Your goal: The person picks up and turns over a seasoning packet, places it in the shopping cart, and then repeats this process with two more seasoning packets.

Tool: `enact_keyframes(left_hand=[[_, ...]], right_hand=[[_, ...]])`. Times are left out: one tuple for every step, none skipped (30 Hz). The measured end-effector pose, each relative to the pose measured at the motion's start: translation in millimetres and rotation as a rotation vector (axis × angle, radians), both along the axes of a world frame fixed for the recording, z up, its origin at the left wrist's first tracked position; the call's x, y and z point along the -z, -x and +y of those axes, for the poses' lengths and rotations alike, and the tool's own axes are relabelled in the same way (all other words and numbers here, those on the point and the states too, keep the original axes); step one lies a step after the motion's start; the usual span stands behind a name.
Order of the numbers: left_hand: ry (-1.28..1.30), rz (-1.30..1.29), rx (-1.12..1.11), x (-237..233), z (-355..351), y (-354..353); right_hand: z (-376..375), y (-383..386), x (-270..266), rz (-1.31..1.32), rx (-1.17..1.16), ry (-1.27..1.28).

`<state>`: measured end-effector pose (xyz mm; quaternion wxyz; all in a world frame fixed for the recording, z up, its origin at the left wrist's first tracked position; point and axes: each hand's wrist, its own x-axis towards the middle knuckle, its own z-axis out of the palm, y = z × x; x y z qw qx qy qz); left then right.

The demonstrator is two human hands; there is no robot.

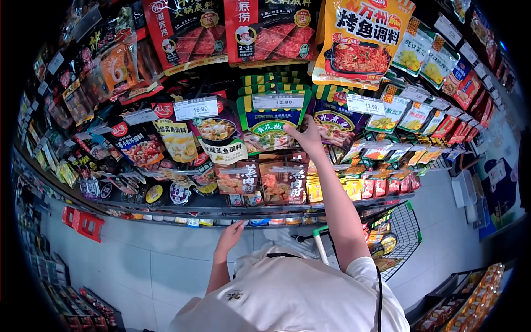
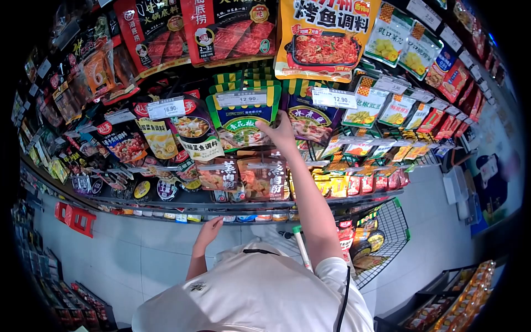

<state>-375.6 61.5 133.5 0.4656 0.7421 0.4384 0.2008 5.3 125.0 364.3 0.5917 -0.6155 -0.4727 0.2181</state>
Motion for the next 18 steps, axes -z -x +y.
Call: enact_keyframes(left_hand=[[-0.009, 0.004, 0.004, 1.6, 1.8, 0.3], [-0.017, 0.007, 0.009, 3.4, 2.7, 0.6], [-0.025, 0.011, 0.012, 4.6, 2.9, 0.8], [-0.026, 0.014, 0.010, 5.4, 3.4, 0.8], [-0.027, 0.016, 0.008, 6.3, 4.1, 0.6], [-0.028, 0.018, 0.006, 4.6, 4.8, -0.3], [-0.008, 0.023, 0.006, 3.1, 5.4, -1.1], [0.012, 0.027, 0.007, 1.5, 6.1, -1.7], [0.032, 0.032, 0.008, 0.1, 6.6, -3.0], [0.035, 0.023, 0.013, 1.2, 7.2, -3.8], [0.037, 0.015, 0.017, 2.8, 8.0, -4.3], [0.040, 0.007, 0.021, 3.2, 8.7, -4.8], [0.040, 0.011, 0.027, 3.5, 9.4, -5.4], [0.042, 0.015, 0.034, 4.2, 10.0, -6.6], [0.044, 0.018, 0.041, 4.8, 9.6, -8.2], [0.046, 0.012, 0.048, 5.3, 9.4, -9.5], [0.047, 0.008, 0.055, 5.7, 9.5, -10.6], [0.048, 0.003, 0.061, 5.6, 9.5, -11.5]], right_hand=[[-0.5, -2.6, 1.1, -0.023, 0.007, 0.038], [-1.3, -4.6, 2.7, -0.045, 0.015, 0.077], [-3.0, -4.3, 1.7, -0.065, 0.022, 0.077], [-4.7, -3.9, 0.1, -0.085, 0.029, 0.075], [-6.3, -3.2, -1.7, -0.106, 0.035, 0.072], [-7.6, -2.6, -3.0, -0.081, 0.000, 0.050], [-9.3, -1.8, -4.1, -0.057, -0.036, 0.028], [-11.0, -1.2, -5.6, -0.033, -0.071, 0.007], [-12.6, -0.3, -8.2, -0.027, -0.072, 0.018], [-14.5, 1.0, -11.1, -0.021, -0.072, 0.029], [-16.1, 2.5, -13.6, -0.014, -0.073, 0.040], [-17.1, 5.0, -16.0, -0.026, -0.083, 0.013], [-17.6, 8.0, -18.1, -0.039, -0.093, -0.015], [-17.3, 9.7, -19.0, -0.053, -0.103, -0.042], [-16.3, 9.5, -18.3, -0.058, -0.123, 0.008], [-14.2, 8.7, -17.5, -0.062, -0.144, 0.058], [-12.4, 8.1, -17.1, -0.066, -0.164, 0.108], [-13.8, 10.5, -24.2, 0.007, -0.176, 0.179]])
